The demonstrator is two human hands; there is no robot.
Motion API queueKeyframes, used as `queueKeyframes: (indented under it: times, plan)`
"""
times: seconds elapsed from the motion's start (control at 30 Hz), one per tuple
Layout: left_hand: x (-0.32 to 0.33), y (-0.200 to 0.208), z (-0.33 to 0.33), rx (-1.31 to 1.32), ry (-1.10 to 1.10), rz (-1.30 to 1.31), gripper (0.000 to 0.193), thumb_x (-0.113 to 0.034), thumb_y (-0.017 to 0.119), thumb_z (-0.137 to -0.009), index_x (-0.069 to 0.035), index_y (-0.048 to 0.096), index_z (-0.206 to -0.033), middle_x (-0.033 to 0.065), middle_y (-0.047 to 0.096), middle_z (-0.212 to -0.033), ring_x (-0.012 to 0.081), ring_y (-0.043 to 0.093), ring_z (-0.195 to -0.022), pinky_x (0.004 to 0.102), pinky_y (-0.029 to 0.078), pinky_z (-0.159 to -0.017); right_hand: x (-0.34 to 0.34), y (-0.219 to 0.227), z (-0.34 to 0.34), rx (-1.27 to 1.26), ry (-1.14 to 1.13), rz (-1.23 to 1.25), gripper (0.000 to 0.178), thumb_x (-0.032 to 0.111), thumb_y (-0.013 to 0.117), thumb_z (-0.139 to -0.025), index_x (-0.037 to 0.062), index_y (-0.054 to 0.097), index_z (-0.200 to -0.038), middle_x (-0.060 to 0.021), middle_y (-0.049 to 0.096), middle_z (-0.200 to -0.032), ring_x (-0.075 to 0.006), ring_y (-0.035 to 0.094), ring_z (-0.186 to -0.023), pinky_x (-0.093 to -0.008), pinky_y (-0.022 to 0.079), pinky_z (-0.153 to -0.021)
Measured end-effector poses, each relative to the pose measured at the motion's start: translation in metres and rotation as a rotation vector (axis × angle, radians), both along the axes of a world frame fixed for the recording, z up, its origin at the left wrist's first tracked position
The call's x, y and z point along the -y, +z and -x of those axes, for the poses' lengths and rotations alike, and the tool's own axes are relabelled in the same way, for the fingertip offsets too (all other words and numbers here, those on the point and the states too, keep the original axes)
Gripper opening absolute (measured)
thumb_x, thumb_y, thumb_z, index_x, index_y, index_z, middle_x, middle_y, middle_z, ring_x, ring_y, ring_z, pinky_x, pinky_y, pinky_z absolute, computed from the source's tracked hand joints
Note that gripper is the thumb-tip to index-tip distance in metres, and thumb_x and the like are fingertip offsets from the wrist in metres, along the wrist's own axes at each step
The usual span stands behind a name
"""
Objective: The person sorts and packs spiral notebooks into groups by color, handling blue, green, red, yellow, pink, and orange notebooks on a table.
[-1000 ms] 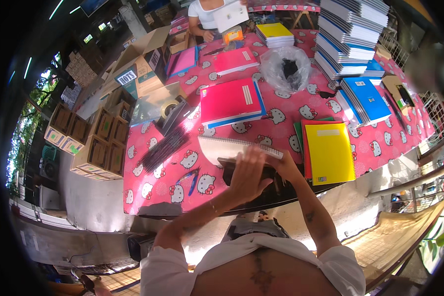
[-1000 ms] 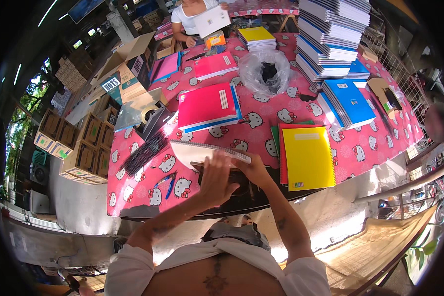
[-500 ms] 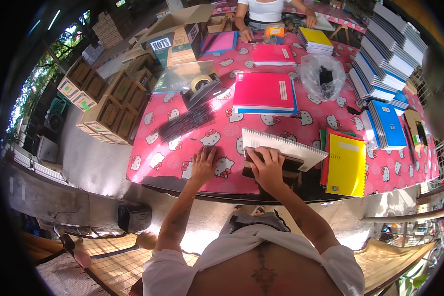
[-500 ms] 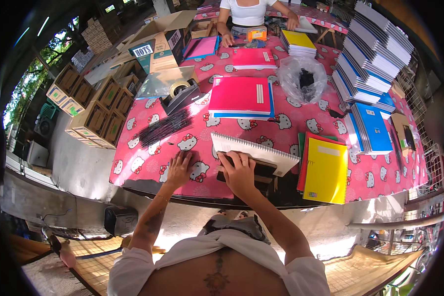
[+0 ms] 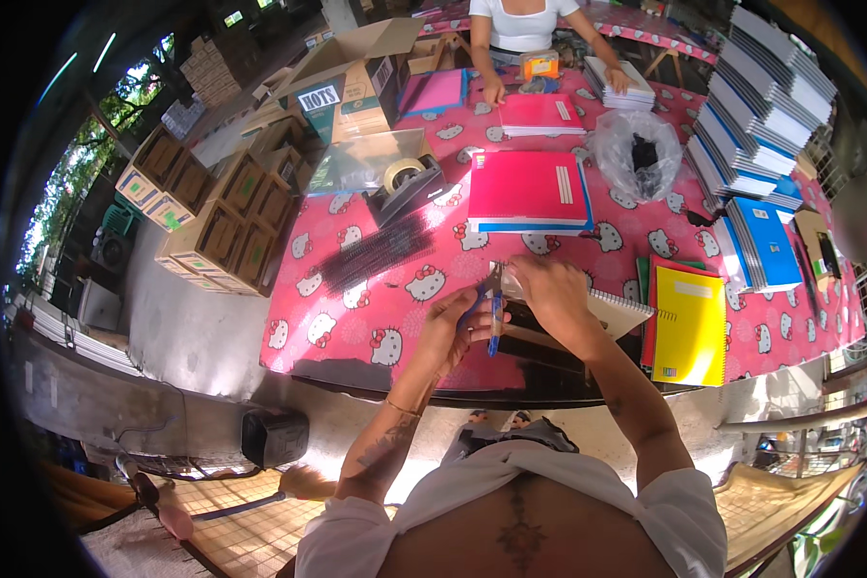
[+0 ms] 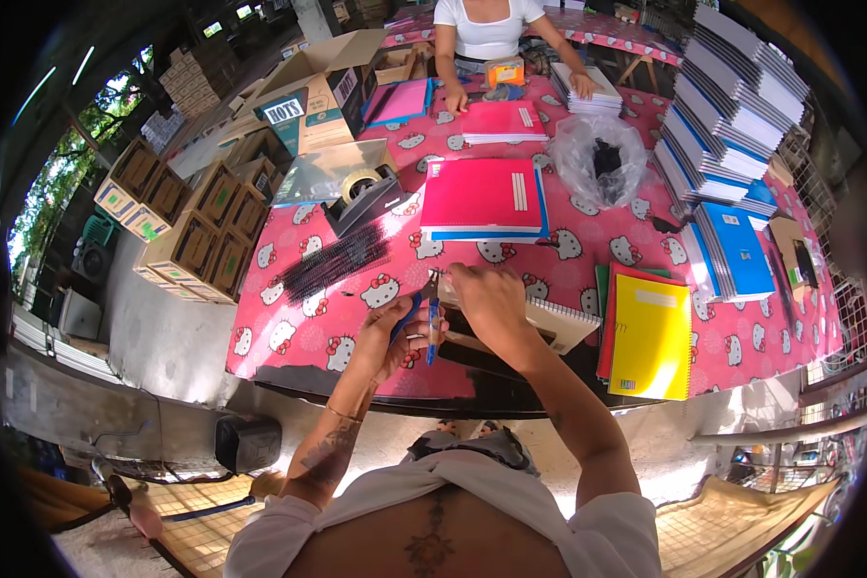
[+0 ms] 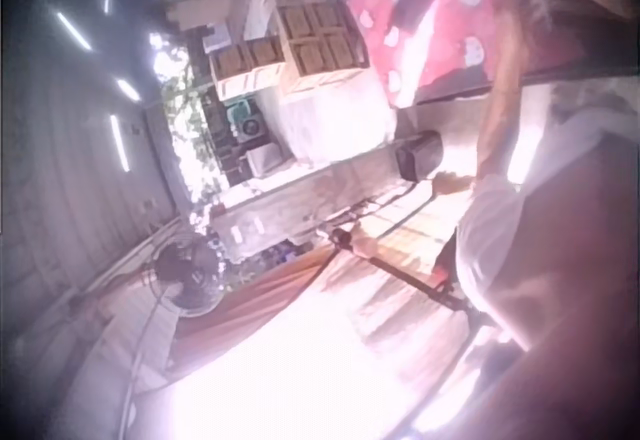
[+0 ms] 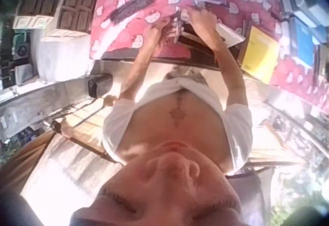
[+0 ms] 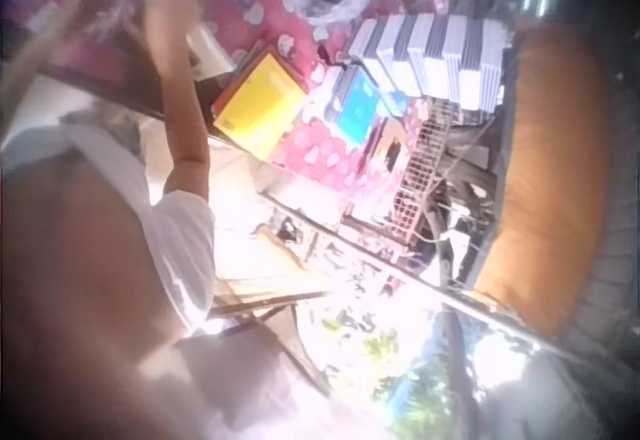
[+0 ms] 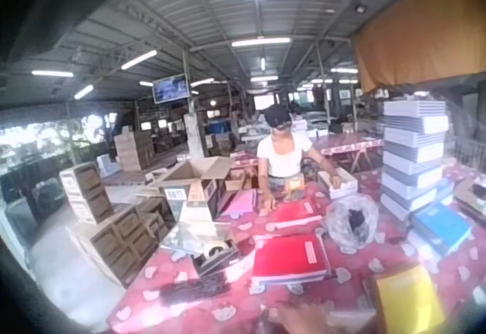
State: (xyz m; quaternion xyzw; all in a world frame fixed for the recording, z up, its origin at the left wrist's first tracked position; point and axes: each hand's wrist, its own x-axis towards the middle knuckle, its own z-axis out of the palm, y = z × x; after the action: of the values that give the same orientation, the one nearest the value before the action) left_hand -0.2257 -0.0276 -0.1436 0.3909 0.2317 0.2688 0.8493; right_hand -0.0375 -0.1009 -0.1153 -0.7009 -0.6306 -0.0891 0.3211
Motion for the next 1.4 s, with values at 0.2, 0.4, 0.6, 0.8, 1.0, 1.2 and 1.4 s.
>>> queueKeyframes:
  times: [0.2,0.4,0.6,0.8,1.0,1.2,1.4]
  plan:
    - [-0.012,0.013,0.004,-0.055,-0.045,0.057,0.034,-0.025,0.047,-0.106,0.004,0.057,-0.12,0.0234,0.069,-0.109,0.0317,0.073,-0.086,0.0384,0.061,-0.074,0.0,0.005,0.004,0.028,-0.006,0.062,0.01,0.019,0.062,-0.093,0.0095,0.063,-0.089,-0.0111,0.069,-0.072,-0.0331,0.067,-0.064,-0.0445,0.051,-0.068]
    - [-0.022,0.039,-0.003,-0.546,0.087,-1.519,0.025,-0.015,0.061,-0.096,0.001,0.069,-0.114,0.0162,0.068,-0.099,0.0264,0.068,-0.085,0.0432,0.053,-0.076,0.01,0.0,-0.004,0.013,-0.029,0.065,0.014,0.024,0.064,-0.092,0.0146,0.067,-0.101,-0.0127,0.07,-0.084,-0.0354,0.068,-0.075,-0.0489,0.053,-0.069]
    - [-0.081,-0.066,0.058,-0.522,-0.115,-1.204,0.036,-0.01,0.068,-0.089,-0.005,0.068,-0.124,0.0146,0.065,-0.104,0.028,0.063,-0.094,0.0381,0.05,-0.088,0.072,0.011,-0.035,-0.079,-0.091,0.259,0.029,0.026,0.066,-0.09,0.0128,0.066,-0.116,-0.0132,0.071,-0.096,-0.0355,0.069,-0.086,-0.0467,0.054,-0.075]
    - [-0.106,-0.086,0.006,-0.641,0.041,-1.725,0.039,-0.014,0.071,-0.086,-0.009,0.066,-0.124,0.0193,0.061,-0.12,0.0402,0.058,-0.107,0.0486,0.05,-0.091,0.194,0.095,-0.13,-0.482,-0.606,-0.274,0.028,0.01,0.063,-0.091,-0.0033,0.064,-0.116,-0.0132,0.07,-0.091,-0.0154,0.063,-0.078,-0.0323,0.052,-0.073]
    - [-0.137,-0.032,-0.142,-0.331,0.093,-1.979,0.045,-0.021,0.07,-0.09,-0.011,0.06,-0.132,0.0205,0.06,-0.123,0.041,0.058,-0.112,0.0501,0.05,-0.095,0.181,0.144,-0.147,0.451,-0.405,0.115,0.012,0.001,0.065,-0.069,0.0073,0.066,-0.08,-0.0042,0.06,-0.093,-0.0239,0.057,-0.113,-0.0523,0.028,-0.114]
    - [-0.185,-0.094,-0.183,-0.375,0.001,-2.025,0.031,-0.018,0.065,-0.092,-0.012,0.064,-0.123,0.0137,0.068,-0.106,0.0347,0.066,-0.099,0.0457,0.057,-0.081,0.171,0.017,-0.183,0.153,-0.159,0.489,0.023,0.005,0.069,-0.076,0.0146,0.073,-0.096,-0.008,0.047,-0.151,-0.0274,0.039,-0.144,-0.0641,0.022,-0.118]
    - [-0.175,-0.062,-0.189,-0.689,-0.037,-1.877,0.012,-0.007,0.057,-0.095,-0.004,0.062,-0.106,0.0187,0.068,-0.085,0.0399,0.068,-0.078,0.0519,0.053,-0.068,0.118,-0.022,-0.174,-0.154,-0.018,0.296,0.051,0.007,0.067,-0.084,0.0173,0.059,-0.134,-0.0141,0.045,-0.149,-0.0409,0.044,-0.136,-0.0555,0.032,-0.115]
